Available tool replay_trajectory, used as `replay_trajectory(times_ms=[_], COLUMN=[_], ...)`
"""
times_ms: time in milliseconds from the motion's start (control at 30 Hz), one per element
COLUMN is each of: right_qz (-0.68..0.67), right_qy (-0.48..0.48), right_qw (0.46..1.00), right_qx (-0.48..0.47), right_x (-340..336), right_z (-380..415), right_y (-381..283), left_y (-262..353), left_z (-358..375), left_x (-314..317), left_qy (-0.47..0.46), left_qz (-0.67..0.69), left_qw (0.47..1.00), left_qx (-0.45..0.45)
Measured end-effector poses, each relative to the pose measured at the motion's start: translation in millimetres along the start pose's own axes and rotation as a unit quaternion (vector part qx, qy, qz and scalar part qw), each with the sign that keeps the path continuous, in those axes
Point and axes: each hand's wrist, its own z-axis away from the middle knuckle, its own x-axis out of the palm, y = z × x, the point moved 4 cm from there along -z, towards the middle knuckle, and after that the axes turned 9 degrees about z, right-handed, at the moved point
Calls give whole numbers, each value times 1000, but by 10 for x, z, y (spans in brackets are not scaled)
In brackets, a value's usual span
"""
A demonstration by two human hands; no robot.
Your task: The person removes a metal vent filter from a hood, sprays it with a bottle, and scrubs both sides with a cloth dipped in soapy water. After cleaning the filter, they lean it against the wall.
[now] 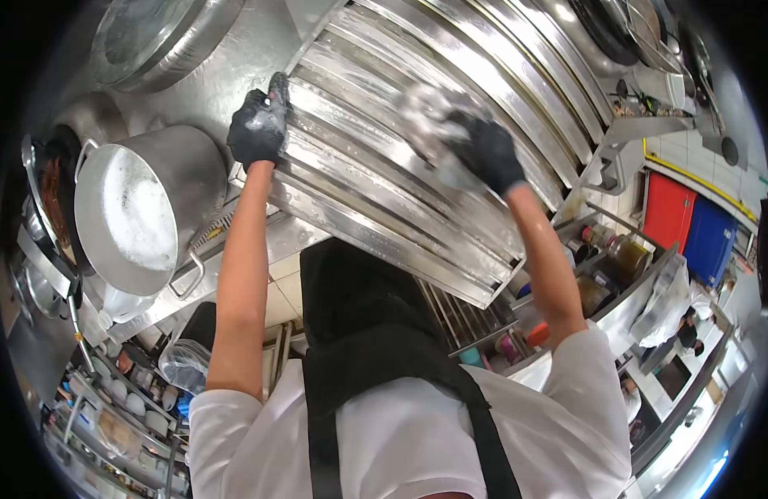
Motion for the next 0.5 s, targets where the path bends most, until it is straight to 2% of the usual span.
replay_trajectory(times_ms=[33, 67, 100, 167, 200, 267, 300, 367, 400, 433, 500], right_qz=[9, 12, 72, 39, 40, -76, -75, 12, -28, 6, 92], right_qy=[-43, 11, -56, -115, -115, -110, -108, -10, -17, -38, -72], right_qw=[999, 999, 996, 990, 991, 977, 977, 988, 983, 976, 984], right_qx=[11, -37, -7, 65, 63, 168, 166, 156, 181, 216, 134], right_x=[95, 74, 255, 129, 188, 517, 674, 805, 619, 523, 563], right_z=[317, 683, 1054, 1629, 1802, 2057, 2051, 2015, 1836, 1667, 1336], right_y=[329, 582, 980, 1369, 1556, 1878, 1869, 1747, 1493, 1300, 1151], left_y=[-36, 2, -1, -48, 57, 40, 26, -4, 38, 84, 136], left_z=[-21, -12, -14, -59, 11, 59, 51, 15, 29, 32, 45], left_x=[27, 2, 13, 57, -34, 0, 35, 86, 54, 30, -15], left_qy=[-1, -11, -10, -13, -14, -9, -3, -9, -22, -33, -40], left_qz=[-6, 4, 6, 29, 15, 8, 3, 5, -10, -23, -21], left_qw=[1000, 1000, 1000, 999, 999, 1000, 1000, 1000, 1000, 999, 999], left_qx=[8, -1, 1, -21, -35, -12, 15, 22, 14, 6, 2])
